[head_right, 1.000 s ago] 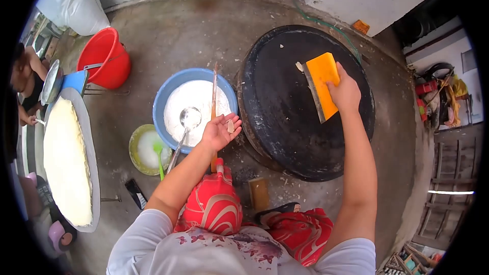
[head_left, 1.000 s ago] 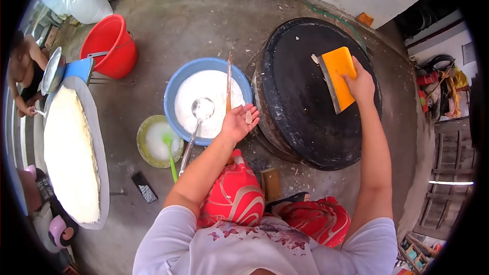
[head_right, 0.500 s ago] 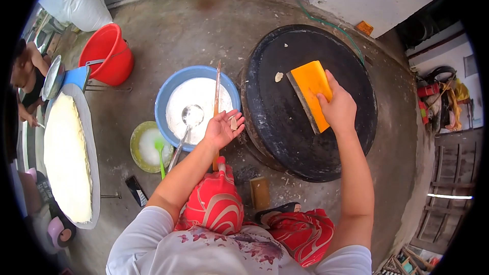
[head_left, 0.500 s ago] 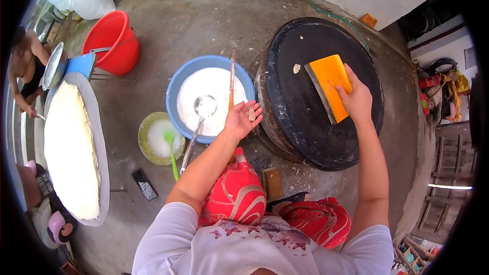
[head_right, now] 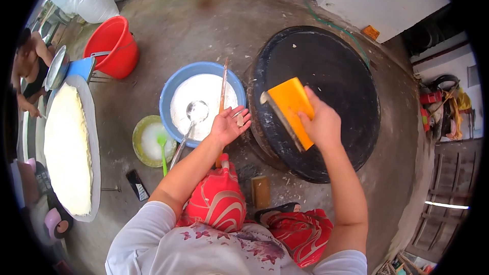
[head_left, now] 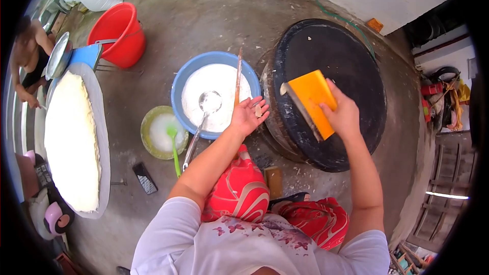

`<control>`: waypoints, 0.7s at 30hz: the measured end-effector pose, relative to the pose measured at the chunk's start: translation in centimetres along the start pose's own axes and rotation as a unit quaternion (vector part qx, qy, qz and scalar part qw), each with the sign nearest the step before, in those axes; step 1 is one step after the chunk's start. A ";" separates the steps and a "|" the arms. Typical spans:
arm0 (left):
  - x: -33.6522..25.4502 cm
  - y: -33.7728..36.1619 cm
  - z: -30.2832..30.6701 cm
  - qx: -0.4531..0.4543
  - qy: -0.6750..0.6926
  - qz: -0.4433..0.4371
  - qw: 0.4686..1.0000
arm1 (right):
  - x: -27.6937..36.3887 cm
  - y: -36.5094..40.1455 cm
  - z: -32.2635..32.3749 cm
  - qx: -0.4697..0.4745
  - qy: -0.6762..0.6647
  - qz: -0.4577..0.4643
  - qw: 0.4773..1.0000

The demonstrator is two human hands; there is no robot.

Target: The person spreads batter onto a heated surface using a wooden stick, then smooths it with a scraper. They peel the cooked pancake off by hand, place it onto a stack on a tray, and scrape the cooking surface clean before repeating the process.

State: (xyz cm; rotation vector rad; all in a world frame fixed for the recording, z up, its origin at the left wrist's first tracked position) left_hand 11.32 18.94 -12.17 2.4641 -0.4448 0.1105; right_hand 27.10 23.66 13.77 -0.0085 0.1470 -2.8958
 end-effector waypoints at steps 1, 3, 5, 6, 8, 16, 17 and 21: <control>0.2 0.2 -0.2 -0.004 0.002 0.005 1.000 | 1.4 0.8 0.2 -0.006 -0.022 0.027 0.999; 0.3 0.1 -0.2 0.001 0.004 0.010 1.000 | 3.3 2.4 0.2 0.005 -0.046 0.040 0.998; 0.4 0.4 -0.3 0.020 0.005 0.016 1.000 | 3.9 3.8 0.1 0.023 -0.054 0.038 0.998; 0.2 0.6 -0.4 0.019 0.005 0.014 1.000 | 3.6 4.3 0.3 0.019 -0.086 0.023 0.996; -0.3 1.4 -0.3 0.006 -0.018 0.001 1.000 | 3.3 5.6 0.6 0.014 -0.120 0.010 0.993; 0.4 15.1 -11.5 0.183 -0.059 0.030 0.981 | -1.9 12.8 1.8 -0.033 -0.362 -0.133 0.922; 0.5 17.5 -12.8 0.186 -0.062 0.024 0.980 | -2.6 13.8 1.4 -0.023 -0.362 -0.157 0.919; 3.3 29.2 -19.1 0.297 -0.050 0.070 0.951 | -2.1 16.2 2.2 -0.023 -0.341 -0.166 0.925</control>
Point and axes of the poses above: each hand's wrist, its own y-axis away from the middle knuckle, its own z-axis out of the back of the hand, x = y × z, the point moved 10 cm from there along -y, towards the middle knuckle, and after that the axes turned 15 degrees about y, right-handed, at the moved point
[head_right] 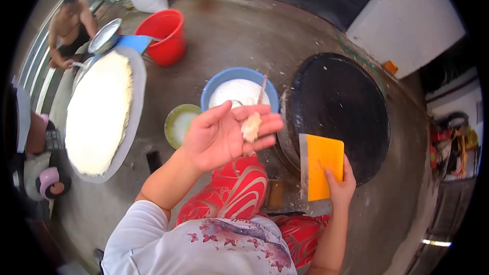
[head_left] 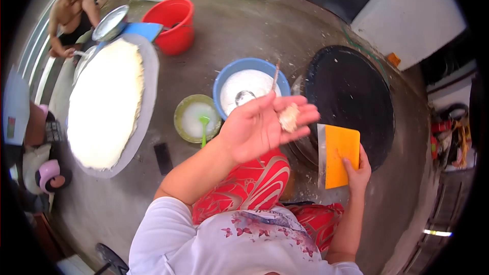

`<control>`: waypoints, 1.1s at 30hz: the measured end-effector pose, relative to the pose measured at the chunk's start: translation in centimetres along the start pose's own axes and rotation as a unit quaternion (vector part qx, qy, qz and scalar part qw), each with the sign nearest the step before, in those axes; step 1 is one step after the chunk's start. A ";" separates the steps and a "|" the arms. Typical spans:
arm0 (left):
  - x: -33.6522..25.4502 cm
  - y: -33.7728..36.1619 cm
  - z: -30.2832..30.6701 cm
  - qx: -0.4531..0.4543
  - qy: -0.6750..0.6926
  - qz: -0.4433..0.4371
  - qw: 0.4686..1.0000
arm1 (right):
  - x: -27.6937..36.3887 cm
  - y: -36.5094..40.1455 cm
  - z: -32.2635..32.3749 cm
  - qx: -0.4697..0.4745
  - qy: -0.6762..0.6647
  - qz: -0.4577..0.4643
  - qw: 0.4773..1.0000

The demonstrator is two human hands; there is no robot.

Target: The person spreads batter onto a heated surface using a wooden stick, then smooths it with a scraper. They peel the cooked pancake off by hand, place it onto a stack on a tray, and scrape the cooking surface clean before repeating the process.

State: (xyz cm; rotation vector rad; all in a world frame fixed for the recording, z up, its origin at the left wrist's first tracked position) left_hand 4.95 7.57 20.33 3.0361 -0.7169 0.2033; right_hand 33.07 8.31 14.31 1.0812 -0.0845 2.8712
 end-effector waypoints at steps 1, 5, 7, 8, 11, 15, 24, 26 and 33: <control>1.1 1.8 -2.4 0.012 -0.012 0.018 1.000 | 0.1 0.6 0.3 -0.010 0.000 -0.015 1.000; 6.5 11.0 -11.1 0.193 -0.019 0.125 0.973 | -0.6 1.8 -0.9 0.016 -0.078 -0.027 0.996; 8.6 15.6 -13.7 0.335 -0.177 0.156 0.912 | 0.6 2.9 -1.6 0.027 -0.067 0.004 0.997; 8.8 17.3 -14.7 0.364 -0.243 0.087 0.895 | 1.3 3.3 -1.6 0.021 -0.054 0.021 0.998; 8.9 20.8 -17.2 0.426 -0.098 -0.051 0.898 | 3.0 4.3 -1.9 0.013 -0.010 0.001 1.000; 11.1 23.2 -16.6 0.459 -0.310 0.043 0.831 | 5.0 4.8 -2.1 0.023 -0.022 0.032 0.999; 9.3 27.0 -17.2 0.449 -0.279 -0.135 0.838 | 6.0 3.8 -1.7 0.015 -0.073 0.103 0.992; 7.5 26.9 -16.1 0.415 -0.374 -0.120 0.821 | 4.3 2.7 -1.2 -0.005 -0.147 0.073 0.986; 0.3 20.5 -2.0 0.029 -0.523 -0.225 0.822 | 10.3 2.2 -7.1 0.283 -0.554 -0.014 0.782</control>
Point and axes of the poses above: each hand's wrist, its own y-axis away from the middle knuckle, its own z-axis out of the back of the hand, x = y × z, the point moved 10 cm from there along -y, towards the middle knuckle, and after that the axes turned 15 degrees about y, right-handed, at the moved point
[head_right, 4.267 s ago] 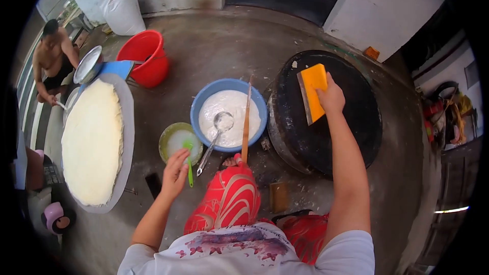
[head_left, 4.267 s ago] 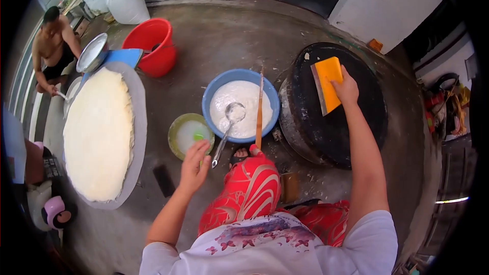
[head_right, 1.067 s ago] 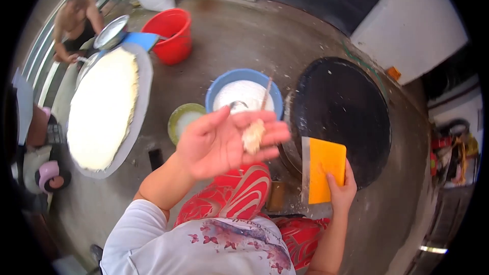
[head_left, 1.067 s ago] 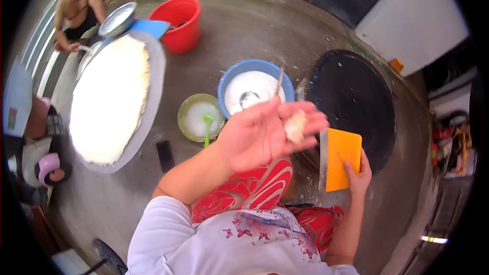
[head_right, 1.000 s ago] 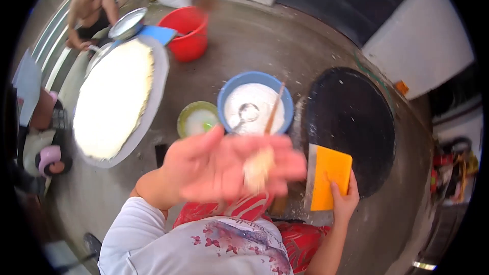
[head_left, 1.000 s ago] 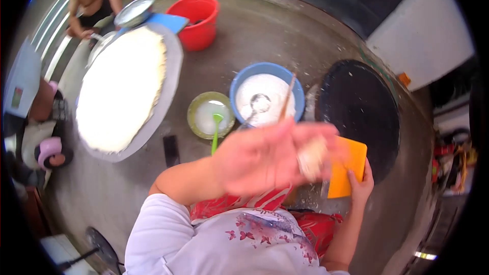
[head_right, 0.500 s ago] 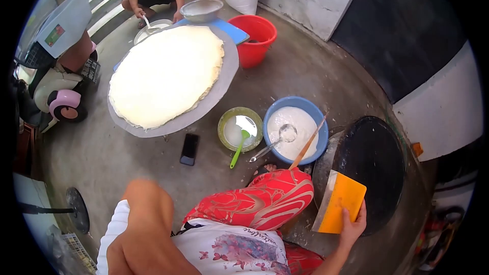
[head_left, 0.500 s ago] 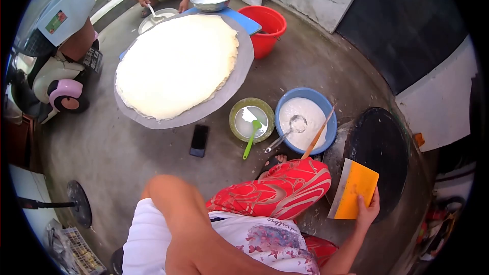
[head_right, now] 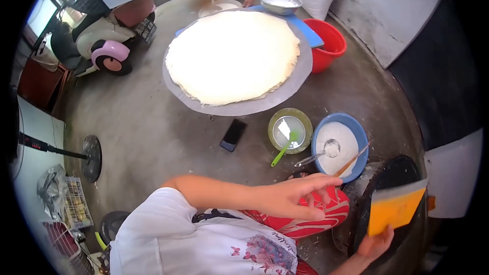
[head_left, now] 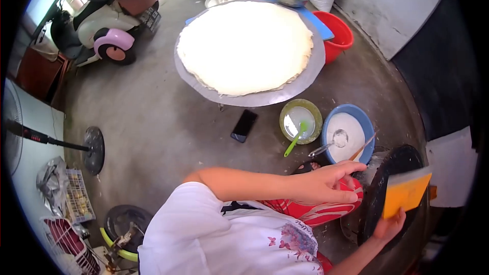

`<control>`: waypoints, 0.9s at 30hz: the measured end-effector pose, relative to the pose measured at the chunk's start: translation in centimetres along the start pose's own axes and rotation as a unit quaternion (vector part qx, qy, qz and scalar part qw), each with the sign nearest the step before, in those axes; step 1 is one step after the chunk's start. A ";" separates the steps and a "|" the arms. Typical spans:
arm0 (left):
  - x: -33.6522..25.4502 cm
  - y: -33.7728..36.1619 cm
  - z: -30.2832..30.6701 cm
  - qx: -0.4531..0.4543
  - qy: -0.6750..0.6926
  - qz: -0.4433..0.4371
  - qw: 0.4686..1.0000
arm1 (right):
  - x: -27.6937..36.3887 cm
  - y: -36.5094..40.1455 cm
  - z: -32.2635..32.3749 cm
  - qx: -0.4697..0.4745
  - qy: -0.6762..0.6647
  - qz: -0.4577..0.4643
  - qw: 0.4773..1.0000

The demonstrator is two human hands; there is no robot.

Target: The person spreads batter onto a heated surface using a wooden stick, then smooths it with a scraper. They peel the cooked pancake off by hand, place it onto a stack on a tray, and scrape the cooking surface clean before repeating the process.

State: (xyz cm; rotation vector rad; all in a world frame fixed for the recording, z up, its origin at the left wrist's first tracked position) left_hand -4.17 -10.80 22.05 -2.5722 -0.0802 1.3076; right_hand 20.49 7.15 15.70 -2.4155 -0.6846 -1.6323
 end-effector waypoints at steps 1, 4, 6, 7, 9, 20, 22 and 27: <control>2.2 -0.1 1.3 -0.055 -0.047 0.043 0.996 | -1.2 -0.6 -3.2 0.029 -0.006 -0.014 0.999; 5.9 0.0 2.4 -0.125 0.057 0.096 0.986 | -5.2 -1.3 -12.6 0.091 -0.015 -0.052 0.994; 5.2 0.0 4.2 -0.188 0.125 0.065 0.972 | -6.8 -1.0 -17.9 0.130 0.019 -0.048 0.990; 5.0 0.4 6.4 -0.251 0.156 0.006 0.955 | -7.6 -1.0 -19.6 0.130 0.046 -0.042 0.990; 4.7 1.7 10.0 -0.340 0.224 -0.056 0.912 | -8.5 -0.7 -21.1 0.126 0.072 -0.034 0.989; -7.1 15.0 36.9 -0.703 0.135 -0.246 0.653 | -8.3 -1.5 -16.2 0.079 0.375 0.068 0.921; -7.5 16.3 38.4 -0.709 0.143 -0.241 0.648 | -9.0 -1.7 -14.9 0.074 0.378 0.066 0.920; -7.1 17.2 37.6 -0.686 0.219 -0.220 0.658 | -8.9 -0.9 -15.7 0.084 0.380 0.062 0.919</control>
Point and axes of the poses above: each hand's wrist, its own y-axis away from the middle knuckle, its own z-axis out of the back of the hand, x = y × z, the point moved 10 cm from there along -y, towards the middle knuckle, and after that the axes turned 15 degrees about y, right-handed, at the moved point
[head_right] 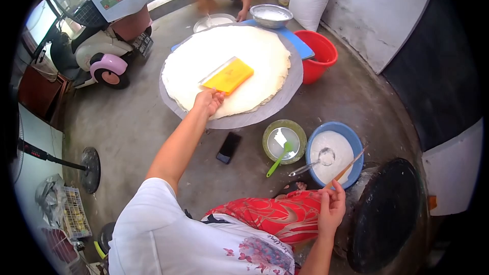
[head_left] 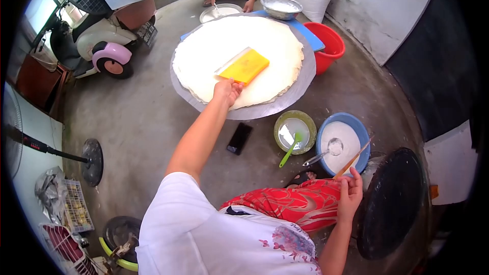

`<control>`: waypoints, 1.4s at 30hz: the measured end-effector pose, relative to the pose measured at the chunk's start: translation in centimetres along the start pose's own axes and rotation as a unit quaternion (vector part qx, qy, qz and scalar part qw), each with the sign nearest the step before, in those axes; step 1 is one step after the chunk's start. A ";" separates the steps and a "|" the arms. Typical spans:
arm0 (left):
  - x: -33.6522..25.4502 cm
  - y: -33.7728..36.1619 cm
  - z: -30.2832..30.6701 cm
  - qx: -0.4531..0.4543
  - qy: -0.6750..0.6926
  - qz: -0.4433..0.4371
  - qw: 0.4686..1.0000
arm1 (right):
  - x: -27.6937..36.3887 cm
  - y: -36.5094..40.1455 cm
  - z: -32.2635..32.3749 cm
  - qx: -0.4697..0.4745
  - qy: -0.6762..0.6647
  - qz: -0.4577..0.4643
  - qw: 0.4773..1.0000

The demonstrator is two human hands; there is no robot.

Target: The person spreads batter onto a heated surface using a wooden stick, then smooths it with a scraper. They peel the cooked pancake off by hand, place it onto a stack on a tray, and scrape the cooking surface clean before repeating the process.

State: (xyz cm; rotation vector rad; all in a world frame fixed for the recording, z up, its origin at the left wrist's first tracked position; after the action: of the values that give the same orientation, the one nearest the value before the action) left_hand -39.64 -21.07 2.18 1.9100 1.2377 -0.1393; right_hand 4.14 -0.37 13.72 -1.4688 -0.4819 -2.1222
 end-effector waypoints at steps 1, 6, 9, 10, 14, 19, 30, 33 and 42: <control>0.0 0.3 0.2 0.016 -0.049 0.037 0.998 | 0.1 0.0 0.0 0.001 0.006 0.008 1.000; -7.3 1.2 3.8 0.026 -0.161 -0.045 0.986 | -0.3 0.3 0.3 -0.001 0.017 0.015 1.000; -12.4 0.3 6.9 -0.008 -0.132 -0.108 0.985 | 0.2 0.5 0.3 -0.005 0.020 0.019 1.000; -13.7 -0.1 8.4 -0.041 -0.118 -0.118 0.985 | 0.2 0.4 0.2 -0.003 0.019 0.020 1.000; -13.8 0.4 11.0 -0.110 -0.115 -0.077 0.984 | 0.0 0.3 0.2 0.000 0.014 0.020 1.000; -12.2 1.9 9.4 -0.081 -0.083 -0.055 0.992 | 0.1 0.4 0.1 0.002 0.010 0.020 1.000; -12.6 -0.9 8.0 -0.019 -0.161 -0.163 0.973 | -0.1 0.6 0.3 -0.010 0.018 0.025 0.999; -14.5 -1.6 8.2 -0.045 -0.203 -0.297 0.932 | 0.0 0.6 0.3 -0.011 0.022 0.027 0.999; -15.8 -1.3 8.7 -0.104 -0.122 -0.330 0.930 | -0.3 0.7 0.6 -0.004 0.020 0.036 0.999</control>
State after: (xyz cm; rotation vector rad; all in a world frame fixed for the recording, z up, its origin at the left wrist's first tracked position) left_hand -45.79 -38.01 3.64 1.1916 1.6009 -0.5562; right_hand 5.05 -0.56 13.66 -1.4250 -0.3995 -2.0946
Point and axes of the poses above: each hand's wrist, its own y-axis away from the middle knuckle, its own z-axis out of the back of the hand, x = y × z, the point moved 10 cm from there along -y, towards the middle knuckle, and after that the axes turned 15 degrees about y, right-handed, at the moved point
